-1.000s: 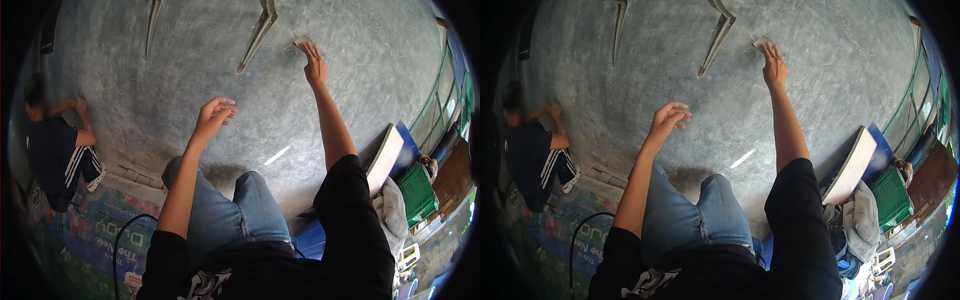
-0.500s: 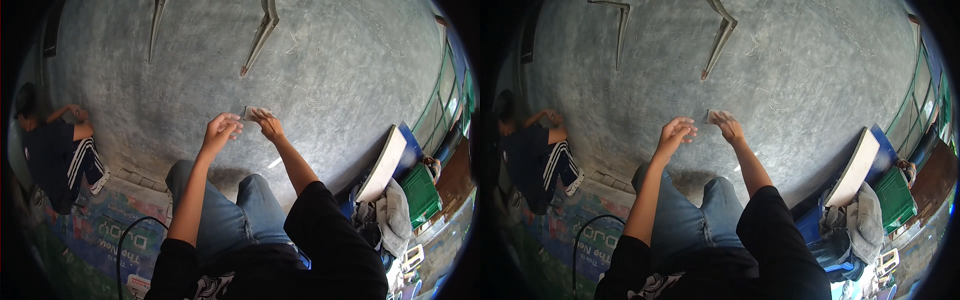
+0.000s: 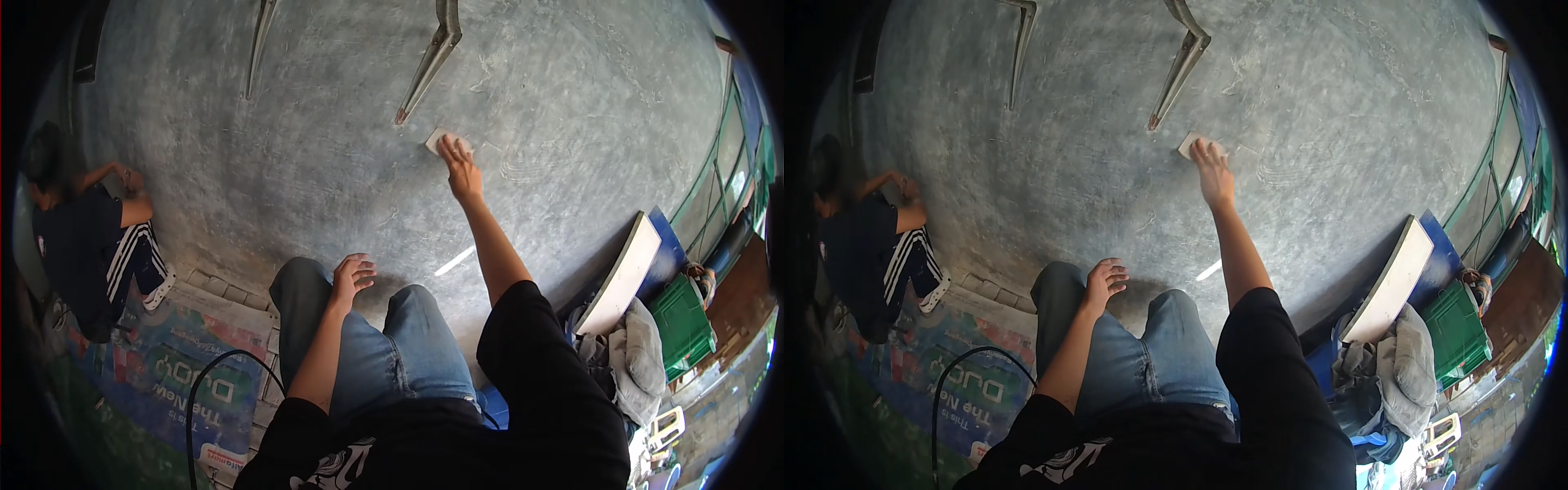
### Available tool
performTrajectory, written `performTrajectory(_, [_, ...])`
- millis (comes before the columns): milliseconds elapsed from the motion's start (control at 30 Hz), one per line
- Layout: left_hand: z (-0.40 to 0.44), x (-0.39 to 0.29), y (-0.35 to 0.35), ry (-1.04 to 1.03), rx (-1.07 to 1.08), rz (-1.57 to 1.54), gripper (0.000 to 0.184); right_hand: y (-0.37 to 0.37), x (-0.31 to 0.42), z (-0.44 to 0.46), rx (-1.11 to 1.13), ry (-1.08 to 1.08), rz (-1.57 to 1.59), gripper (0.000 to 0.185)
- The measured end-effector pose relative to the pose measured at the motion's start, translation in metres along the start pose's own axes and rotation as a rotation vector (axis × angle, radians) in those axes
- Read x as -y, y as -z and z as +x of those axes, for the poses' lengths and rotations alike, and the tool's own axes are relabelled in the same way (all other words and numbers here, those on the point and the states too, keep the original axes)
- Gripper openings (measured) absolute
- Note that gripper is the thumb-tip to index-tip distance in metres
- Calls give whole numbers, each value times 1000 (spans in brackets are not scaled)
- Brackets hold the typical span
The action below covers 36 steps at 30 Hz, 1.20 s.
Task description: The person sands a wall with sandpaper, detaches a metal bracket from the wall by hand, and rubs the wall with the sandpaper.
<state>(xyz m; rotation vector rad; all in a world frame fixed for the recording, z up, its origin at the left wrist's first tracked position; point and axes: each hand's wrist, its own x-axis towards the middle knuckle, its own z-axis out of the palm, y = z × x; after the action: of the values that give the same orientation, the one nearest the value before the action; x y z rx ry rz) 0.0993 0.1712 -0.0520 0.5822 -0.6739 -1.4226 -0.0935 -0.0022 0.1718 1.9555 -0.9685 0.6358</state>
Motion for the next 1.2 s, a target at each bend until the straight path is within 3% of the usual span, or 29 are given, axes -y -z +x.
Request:
performTrajectory(167, [-1, 5, 7, 80, -1, 28, 39, -11, 24, -21, 66, 119, 31, 47])
performTrajectory(233, [-2, 6, 8, 76, -4, 14, 40, 20, 9, 5, 215, 136, -15, 47])
performTrajectory(300, [-2, 6, 7, 73, -8, 0, 41, 61, -5, 36, 134, 48, -43, 52])
performTrajectory(333, [-2, 6, 6, 79, -3, -1, 41, 59, -24, 48, -26, 78, -111, 57])
performTrajectory(367, [-3, 6, 5, 87, 1, -1, 42, 83, -29, 62, 19, -37, -116, 62])
performTrajectory(467, [-3, 6, 4, 83, 33, -10, 42, 105, -55, 86, -137, -184, -133, 57])
performTrajectory(600, [-3, 7, 0, 98, 12, 20, 42, 75, -50, 77, 12, -317, -92, 48])
performTrajectory(667, [-4, 5, 0, 107, 21, 60, 43, 37, -24, 48, -79, -210, -108, 46])
performTrajectory(833, [-5, 4, 1, 69, 16, 69, 42, -32, 58, -41, 43, -11, -43, 48])
performTrajectory(867, [-6, 5, 2, 63, 27, 57, 41, -43, 63, -46, 162, -40, -4, 59])
performTrajectory(967, [-5, 5, 5, 70, 27, 40, 40, -10, 62, -29, 180, -35, 116, 61])
performTrajectory(1033, [-3, 6, 5, 81, 9, 21, 38, 36, 52, 6, 503, -141, 248, 57])
performTrajectory(1100, [-6, 4, 2, 84, 13, 23, 39, 42, 22, 33, 307, -80, 276, 61])
performTrajectory(1200, [-6, 7, 2, 88, 17, 31, 40, 90, -10, 81, 30, -233, 146, 57])
